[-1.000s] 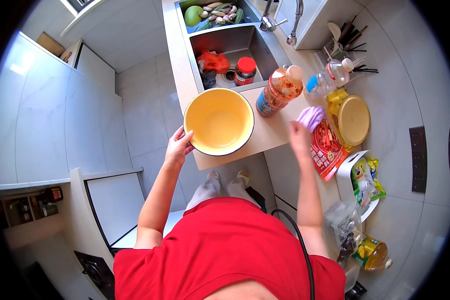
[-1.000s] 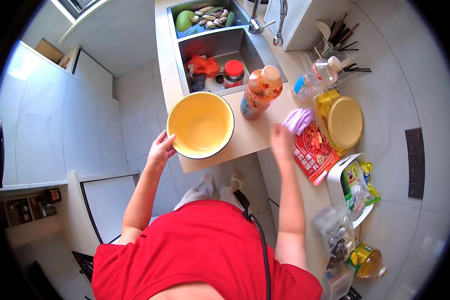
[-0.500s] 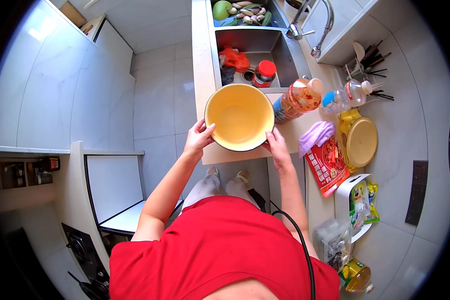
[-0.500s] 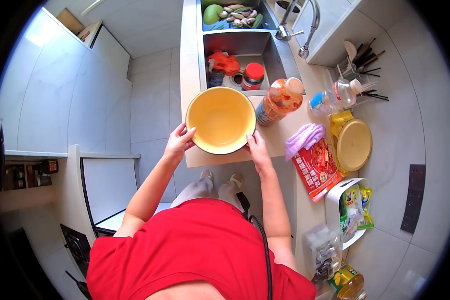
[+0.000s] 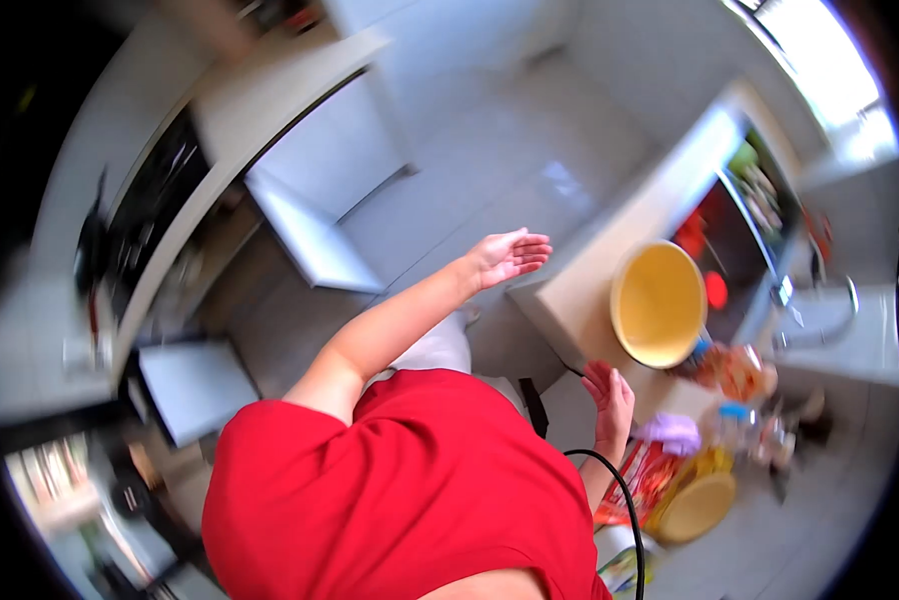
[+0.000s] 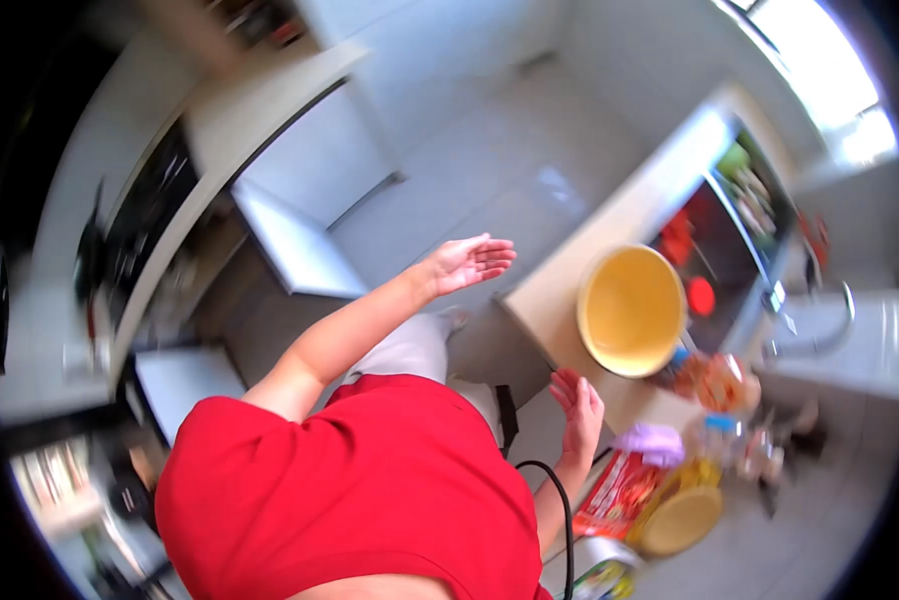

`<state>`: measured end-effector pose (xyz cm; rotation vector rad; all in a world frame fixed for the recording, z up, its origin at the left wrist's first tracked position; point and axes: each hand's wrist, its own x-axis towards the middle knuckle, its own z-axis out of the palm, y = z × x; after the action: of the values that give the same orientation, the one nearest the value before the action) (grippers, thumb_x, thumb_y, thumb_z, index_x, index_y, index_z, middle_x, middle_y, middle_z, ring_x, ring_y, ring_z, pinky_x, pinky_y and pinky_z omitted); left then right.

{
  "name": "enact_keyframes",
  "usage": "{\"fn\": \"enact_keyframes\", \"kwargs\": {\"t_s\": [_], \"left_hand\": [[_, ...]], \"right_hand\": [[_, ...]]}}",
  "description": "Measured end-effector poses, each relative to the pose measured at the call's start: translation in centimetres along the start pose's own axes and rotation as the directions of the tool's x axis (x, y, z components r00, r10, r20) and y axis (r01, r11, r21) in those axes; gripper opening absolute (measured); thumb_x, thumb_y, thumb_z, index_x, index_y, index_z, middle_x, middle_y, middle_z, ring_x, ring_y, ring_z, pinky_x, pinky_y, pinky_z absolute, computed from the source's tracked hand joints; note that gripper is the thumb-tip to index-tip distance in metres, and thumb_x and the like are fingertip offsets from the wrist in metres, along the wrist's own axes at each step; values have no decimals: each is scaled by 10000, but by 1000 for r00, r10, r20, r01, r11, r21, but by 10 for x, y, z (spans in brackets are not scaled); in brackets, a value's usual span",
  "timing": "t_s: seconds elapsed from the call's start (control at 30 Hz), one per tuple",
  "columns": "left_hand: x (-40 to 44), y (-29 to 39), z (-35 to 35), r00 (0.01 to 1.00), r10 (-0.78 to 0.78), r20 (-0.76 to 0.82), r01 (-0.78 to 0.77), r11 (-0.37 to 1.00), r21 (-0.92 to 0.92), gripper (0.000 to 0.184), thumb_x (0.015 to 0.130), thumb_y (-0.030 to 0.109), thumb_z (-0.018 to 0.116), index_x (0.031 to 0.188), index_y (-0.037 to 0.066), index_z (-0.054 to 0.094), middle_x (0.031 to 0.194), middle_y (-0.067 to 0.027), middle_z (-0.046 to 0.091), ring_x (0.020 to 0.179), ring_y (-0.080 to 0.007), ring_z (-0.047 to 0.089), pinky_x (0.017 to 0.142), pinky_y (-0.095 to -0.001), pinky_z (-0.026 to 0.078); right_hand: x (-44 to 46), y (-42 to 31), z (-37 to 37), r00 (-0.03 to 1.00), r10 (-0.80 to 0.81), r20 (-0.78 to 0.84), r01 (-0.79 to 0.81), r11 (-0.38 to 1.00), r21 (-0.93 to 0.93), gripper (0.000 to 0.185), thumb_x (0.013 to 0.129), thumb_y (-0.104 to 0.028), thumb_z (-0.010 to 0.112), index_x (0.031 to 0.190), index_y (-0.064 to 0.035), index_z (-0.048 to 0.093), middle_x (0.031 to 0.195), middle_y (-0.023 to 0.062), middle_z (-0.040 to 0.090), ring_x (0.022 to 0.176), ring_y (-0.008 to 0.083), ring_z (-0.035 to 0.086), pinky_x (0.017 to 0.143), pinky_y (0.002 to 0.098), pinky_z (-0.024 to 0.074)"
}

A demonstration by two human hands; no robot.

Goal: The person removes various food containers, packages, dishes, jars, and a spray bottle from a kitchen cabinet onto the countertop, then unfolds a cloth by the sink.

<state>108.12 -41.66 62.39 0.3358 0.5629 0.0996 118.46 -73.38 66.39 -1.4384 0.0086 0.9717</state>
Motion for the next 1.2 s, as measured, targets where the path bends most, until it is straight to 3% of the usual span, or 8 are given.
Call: {"fn": "enact_keyframes", "kwargs": {"t_s": [0.13, 0.27, 0.47, 0.6, 0.67, 0.93, 1.2], "left_hand": [[-107, -36, -89, 960, 252, -124, -274, 938, -213, 321, 942, 205, 415, 1107, -26, 565, 1033, -123, 628, 922, -204, 606, 831, -322, 499], [-231, -78, -160, 861, 322, -394, -465, 813, -350, 267, 886, 136, 494, 1080, -29, 573, 989, -127, 630, 876, -207, 599, 794, -319, 499], [-387, -125, -235, 673, 441, -594, -718, 581, -383, 291, 893, 141, 490, 1125, -26, 546, 1036, -130, 603, 916, -218, 569, 821, -320, 478], [-476, -155, -284, 618, 458, -639, -766, 533, -358, 301, 921, 170, 449, 1121, -34, 543, 1043, -134, 595, 925, -215, 565, 841, -325, 470], [-524, -166, -304, 545, 437, -715, -814, 481, -327, 298, 928, 180, 442, 1122, -22, 545, 1045, -121, 596, 918, -207, 566, 836, -320, 469], [-690, -245, -391, 491, 431, -757, -867, 331, -373, 274, 928, 178, 453, 1121, 9, 551, 1004, -83, 618, 888, -179, 593, 798, -312, 490], [-748, -233, -427, 431, 401, -808, -902, 186, -389, 254, 920, 182, 484, 1101, 19, 556, 1004, -65, 602, 880, -157, 575, 790, -295, 481]], "right_hand": [[8, 10, 22, 970, 66, 235, -55, 997, -53, 327, 939, -212, 466, 1127, 42, 547, 1053, 149, 621, 962, 228, 617, 813, 320, 517], [9, 23, 72, 888, 115, 446, -38, 983, -178, 334, 939, -204, 472, 1139, 55, 540, 1046, 138, 617, 955, 210, 611, 836, 309, 502], [-32, 68, 147, 839, 220, 498, -78, 954, -289, 317, 933, -186, 484, 1123, 59, 548, 1031, 140, 620, 927, 198, 614, 821, 291, 501], [-70, 108, 186, 836, 213, 505, -54, 949, -310, 312, 930, -184, 485, 1121, 53, 553, 1028, 137, 622, 929, 193, 612, 819, 286, 500], [-87, 132, 210, 835, 207, 510, -57, 954, -293, 315, 929, -189, 486, 1123, 49, 554, 1024, 133, 624, 929, 194, 610, 823, 291, 499], [-171, 225, 324, 743, 293, 601, -64, 926, -373, 311, 931, -201, 481, 1119, 34, 559, 1024, 129, 625, 925, 195, 610, 813, 300, 496], [-205, 269, 421, 660, 405, 633, -75, 874, -481, 295, 927, -201, 487, 1087, 29, 580, 1000, 115, 633, 889, 181, 619, 780, 283, 512]]}}
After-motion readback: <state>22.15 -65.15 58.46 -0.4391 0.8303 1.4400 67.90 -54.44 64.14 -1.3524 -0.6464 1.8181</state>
